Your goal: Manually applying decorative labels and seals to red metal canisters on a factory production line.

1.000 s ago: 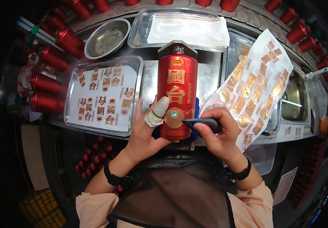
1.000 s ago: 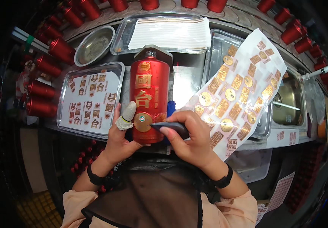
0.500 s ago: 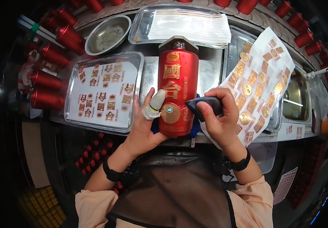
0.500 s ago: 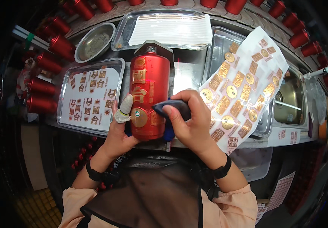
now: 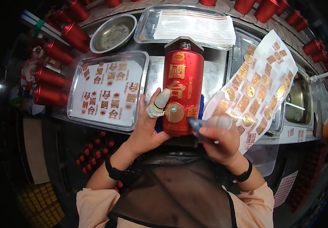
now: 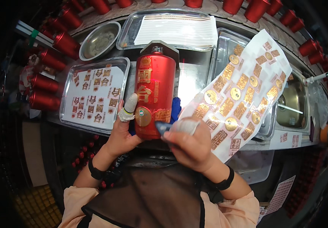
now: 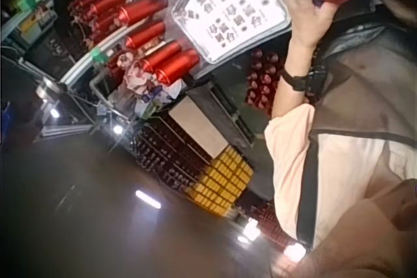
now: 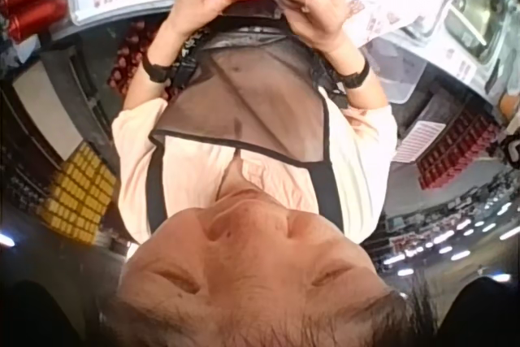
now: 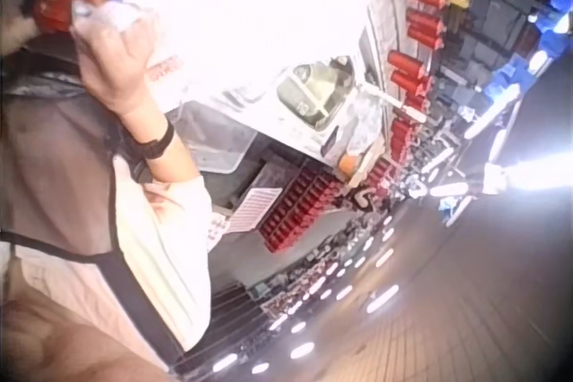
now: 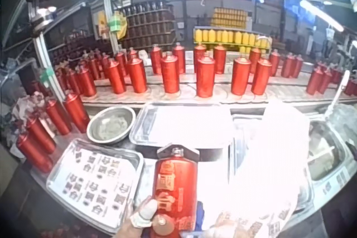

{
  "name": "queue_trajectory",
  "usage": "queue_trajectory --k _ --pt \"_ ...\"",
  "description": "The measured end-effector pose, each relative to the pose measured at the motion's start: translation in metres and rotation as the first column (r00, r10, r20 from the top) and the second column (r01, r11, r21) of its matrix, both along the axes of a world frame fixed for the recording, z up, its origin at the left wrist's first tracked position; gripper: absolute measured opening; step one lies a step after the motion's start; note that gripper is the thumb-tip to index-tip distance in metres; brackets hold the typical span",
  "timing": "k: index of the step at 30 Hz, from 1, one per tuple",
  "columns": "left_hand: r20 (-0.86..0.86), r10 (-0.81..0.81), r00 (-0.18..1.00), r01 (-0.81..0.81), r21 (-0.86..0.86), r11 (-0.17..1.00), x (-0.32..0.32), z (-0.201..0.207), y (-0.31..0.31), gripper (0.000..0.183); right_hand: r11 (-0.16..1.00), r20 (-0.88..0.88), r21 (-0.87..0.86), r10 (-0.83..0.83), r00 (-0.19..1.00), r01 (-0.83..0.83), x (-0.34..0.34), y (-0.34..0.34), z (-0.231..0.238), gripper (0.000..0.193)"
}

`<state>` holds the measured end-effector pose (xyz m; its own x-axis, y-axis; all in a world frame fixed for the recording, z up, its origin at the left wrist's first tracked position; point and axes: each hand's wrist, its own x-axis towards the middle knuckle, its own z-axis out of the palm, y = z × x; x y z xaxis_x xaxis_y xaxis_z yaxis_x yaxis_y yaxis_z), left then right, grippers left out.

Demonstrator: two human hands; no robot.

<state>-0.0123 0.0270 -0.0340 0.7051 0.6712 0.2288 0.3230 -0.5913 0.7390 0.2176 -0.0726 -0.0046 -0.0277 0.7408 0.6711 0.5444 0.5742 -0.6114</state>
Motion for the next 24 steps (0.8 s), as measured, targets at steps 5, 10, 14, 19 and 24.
queue_trajectory --k 5,10,14,19,24 --pt "0.016 0.01 1.0 -0.009 -0.087 0.996 0.002 0.008 0.001 0.096 0.933 -0.259 -0.338 -0.218 0.941 0.123 0.003 -0.015 0.007 0.025" --pt "-0.055 0.022 0.998 -0.018 0.072 0.997 -0.003 0.006 -0.005 0.096 0.829 -0.847 -0.474 -0.336 0.413 -0.297 0.014 -0.008 0.005 0.01" --pt "0.019 0.052 0.998 -0.055 0.162 0.985 0.002 0.015 -0.008 0.097 0.986 -0.43 -0.165 -0.093 0.898 0.023 -0.015 -0.003 0.006 0.017" --pt "0.013 0.063 0.998 -0.064 0.145 0.987 0.006 0.015 -0.01 0.096 0.996 0.076 -0.09 -0.021 0.997 0.028 -0.01 -0.013 -0.008 0.026" --pt "0.033 0.052 0.998 -0.057 0.154 0.986 0.004 0.013 -0.01 0.094 0.996 0.16 -0.087 -0.01 0.987 0.025 -0.006 -0.02 -0.012 0.031"
